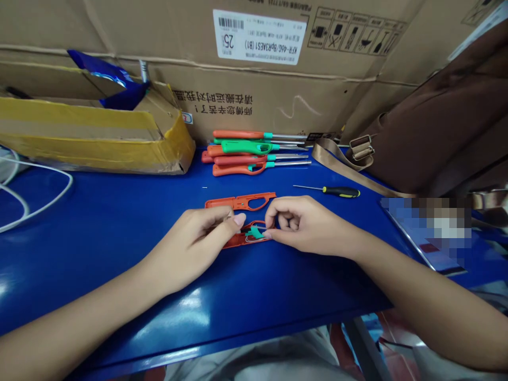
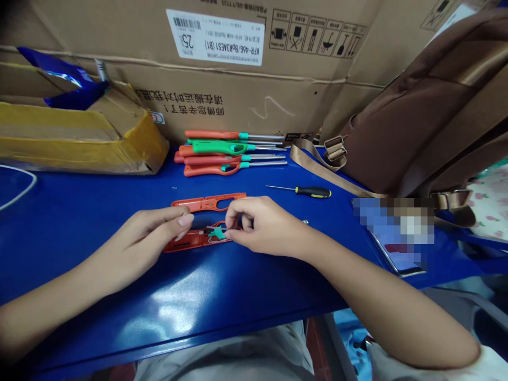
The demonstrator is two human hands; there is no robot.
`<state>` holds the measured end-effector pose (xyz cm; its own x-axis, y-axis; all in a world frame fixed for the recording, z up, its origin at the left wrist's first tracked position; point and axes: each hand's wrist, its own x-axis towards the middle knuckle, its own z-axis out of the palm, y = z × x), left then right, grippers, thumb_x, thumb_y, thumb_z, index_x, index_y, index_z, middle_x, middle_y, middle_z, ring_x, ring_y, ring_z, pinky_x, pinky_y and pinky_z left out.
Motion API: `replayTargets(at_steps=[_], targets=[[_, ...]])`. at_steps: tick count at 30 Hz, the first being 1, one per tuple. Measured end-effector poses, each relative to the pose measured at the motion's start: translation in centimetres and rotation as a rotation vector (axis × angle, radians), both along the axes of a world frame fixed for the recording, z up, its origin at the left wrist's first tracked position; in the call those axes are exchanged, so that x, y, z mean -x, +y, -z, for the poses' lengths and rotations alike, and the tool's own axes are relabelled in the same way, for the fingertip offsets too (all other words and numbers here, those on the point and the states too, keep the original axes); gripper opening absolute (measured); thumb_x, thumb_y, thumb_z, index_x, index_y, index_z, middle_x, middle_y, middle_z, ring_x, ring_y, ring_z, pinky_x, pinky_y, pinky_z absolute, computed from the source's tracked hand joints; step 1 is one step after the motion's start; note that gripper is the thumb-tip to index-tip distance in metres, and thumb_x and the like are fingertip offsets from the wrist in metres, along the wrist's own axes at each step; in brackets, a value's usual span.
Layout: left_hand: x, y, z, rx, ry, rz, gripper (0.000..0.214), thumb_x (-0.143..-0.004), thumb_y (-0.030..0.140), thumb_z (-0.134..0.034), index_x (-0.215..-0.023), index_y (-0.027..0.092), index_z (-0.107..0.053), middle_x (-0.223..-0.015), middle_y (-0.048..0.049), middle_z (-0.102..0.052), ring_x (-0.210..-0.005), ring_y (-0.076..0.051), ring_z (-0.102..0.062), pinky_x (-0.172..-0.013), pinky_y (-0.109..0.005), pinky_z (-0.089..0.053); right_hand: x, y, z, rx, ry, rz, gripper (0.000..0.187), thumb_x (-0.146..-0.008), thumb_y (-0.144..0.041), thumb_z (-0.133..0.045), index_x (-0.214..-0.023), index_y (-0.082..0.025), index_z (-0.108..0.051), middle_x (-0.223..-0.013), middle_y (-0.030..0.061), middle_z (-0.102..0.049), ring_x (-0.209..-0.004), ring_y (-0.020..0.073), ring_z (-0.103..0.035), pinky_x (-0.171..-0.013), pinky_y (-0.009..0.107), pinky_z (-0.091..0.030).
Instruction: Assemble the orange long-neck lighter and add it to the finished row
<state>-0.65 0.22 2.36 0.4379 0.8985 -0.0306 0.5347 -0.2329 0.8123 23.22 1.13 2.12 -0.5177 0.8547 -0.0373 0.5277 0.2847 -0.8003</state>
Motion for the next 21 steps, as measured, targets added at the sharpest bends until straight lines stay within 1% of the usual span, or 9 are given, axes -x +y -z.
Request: replayTargets(at_steps=[2, 4, 5, 7, 11, 13, 16, 19, 21], targets=[[-0.1, -0.1, -0.2, -0.023, 0.011, 0.045, 0.039, -0.1, 0.05, -0.042, -0.076, 0.02, -0.049, -0.067, 0.0045, -0.047, -0.061, -0.012, -0.043, -0.056, -0.025, -0.032, -0.1, 0.0, -0.1, 0.169, 0.078, 0.027, 0.01, -0.084, -0.024, -0.07, -0.085, -0.018, -0.061, -0.053, -0.01, -0.046, -0.045, 0.0044, -0.042, -0.044, 0.017, -0.034], [-0.2, -0.2, -0.2, -0.048, 0.025, 0.098, 0.03, -0.101, 0.045, -0.042, -0.086, 0.021, -0.051, -0.07, 0.0055, -0.051, -0.062, -0.012, -0.046, -0.058, -0.024, -0.035, 0.0, 0.1, -0.2, 0.32, 0.162, 0.042, 0.012, -0.085, -0.025, -0.069, -0.089, -0.019, -0.06, -0.054, -0.0091, -0.051, -0.045, 0.0062, -0.048, -0.043, 0.018, -0.041], [-0.3, -0.3, -0.2, -0.061, 0.036, 0.122, 0.025, -0.102, 0.043, -0.043, -0.09, 0.022, -0.051, -0.071, 0.006, -0.052, -0.062, -0.012, -0.047, -0.058, -0.024, -0.036, 0.0, 0.1, -0.2, 0.373, 0.199, 0.047, 0.013, -0.085, -0.025, -0.069, -0.09, -0.019, -0.059, -0.055, -0.0082, -0.054, -0.047, 0.0075, -0.053, -0.044, 0.019, -0.045], [-0.4, -0.3, 0.0, -0.094, 0.069, 0.153, 0.021, -0.103, 0.04, -0.042, -0.095, 0.022, -0.052, -0.073, 0.006, -0.055, -0.062, -0.012, -0.049, -0.06, -0.024, -0.037, 0.1, 0.2, -0.2, 0.429, 0.25, 0.057, 0.015, -0.084, -0.025, -0.07, -0.09, -0.018, -0.058, -0.057, -0.0064, -0.057, -0.052, 0.0099, -0.059, -0.047, 0.021, -0.052], [-0.3, 0.0, 0.6, -0.169, 0.115, 0.178, 0.024, -0.104, 0.037, -0.04, -0.095, 0.021, -0.055, -0.085, 0.0026, -0.063, -0.071, -0.013, -0.057, -0.067, -0.025, -0.042, 0.3, 0.3, -0.2, 0.456, 0.312, 0.068, 0.015, -0.085, -0.024, -0.07, -0.09, -0.018, -0.058, -0.06, -0.0049, -0.06, -0.054, 0.01, -0.062, -0.05, 0.021, -0.055], [-0.3, 0.2, 1.0, -0.197, 0.111, 0.204, 0.024, -0.105, 0.035, -0.04, -0.101, 0.02, -0.058, -0.092, 0.0009, -0.066, -0.079, -0.014, -0.06, -0.073, -0.026, -0.044, 0.3, 0.3, -0.1, 0.448, 0.331, 0.073, 0.015, -0.087, -0.026, -0.07, -0.092, -0.017, -0.059, -0.061, -0.0052, -0.06, -0.053, 0.0092, -0.062, -0.05, 0.02, -0.055], [-0.4, 0.5, 1.4, -0.216, 0.097, 0.231, 0.025, -0.105, 0.034, -0.04, -0.111, 0.021, -0.06, -0.106, -0.0015, -0.069, -0.092, -0.016, -0.064, -0.082, -0.027, -0.047, 0.4, 0.3, 0.0, 0.422, 0.348, 0.083, 0.018, -0.088, -0.032, -0.069, -0.093, -0.018, -0.06, -0.062, -0.006, -0.058, -0.052, 0.0074, -0.058, -0.048, 0.019, -0.053], [-0.3, 0.4, 1.5, -0.21, 0.083, 0.234, 0.026, -0.105, 0.033, -0.04, -0.117, 0.022, -0.06, -0.119, -0.0037, -0.069, -0.103, -0.018, -0.065, -0.089, -0.029, -0.048, 0.5, 0.3, -0.1, 0.412, 0.334, 0.097, 0.023, -0.087, -0.038, -0.07, -0.092, -0.017, -0.061, -0.06, -0.0069, -0.054, -0.049, 0.0062, -0.052, -0.044, 0.018, -0.049], [-0.3, 0.3, 1.5, -0.188, 0.074, 0.223, 0.026, -0.105, 0.035, -0.041, -0.121, 0.024, -0.057, -0.118, -0.004, -0.069, -0.101, -0.019, -0.066, -0.087, -0.029, -0.049, 0.6, 0.3, -0.1, 0.419, 0.318, 0.105, 0.026, -0.087, -0.041, -0.07, -0.091, -0.017, -0.062, -0.058, -0.007, -0.053, -0.047, 0.0058, -0.05, -0.043, 0.018, -0.047]])
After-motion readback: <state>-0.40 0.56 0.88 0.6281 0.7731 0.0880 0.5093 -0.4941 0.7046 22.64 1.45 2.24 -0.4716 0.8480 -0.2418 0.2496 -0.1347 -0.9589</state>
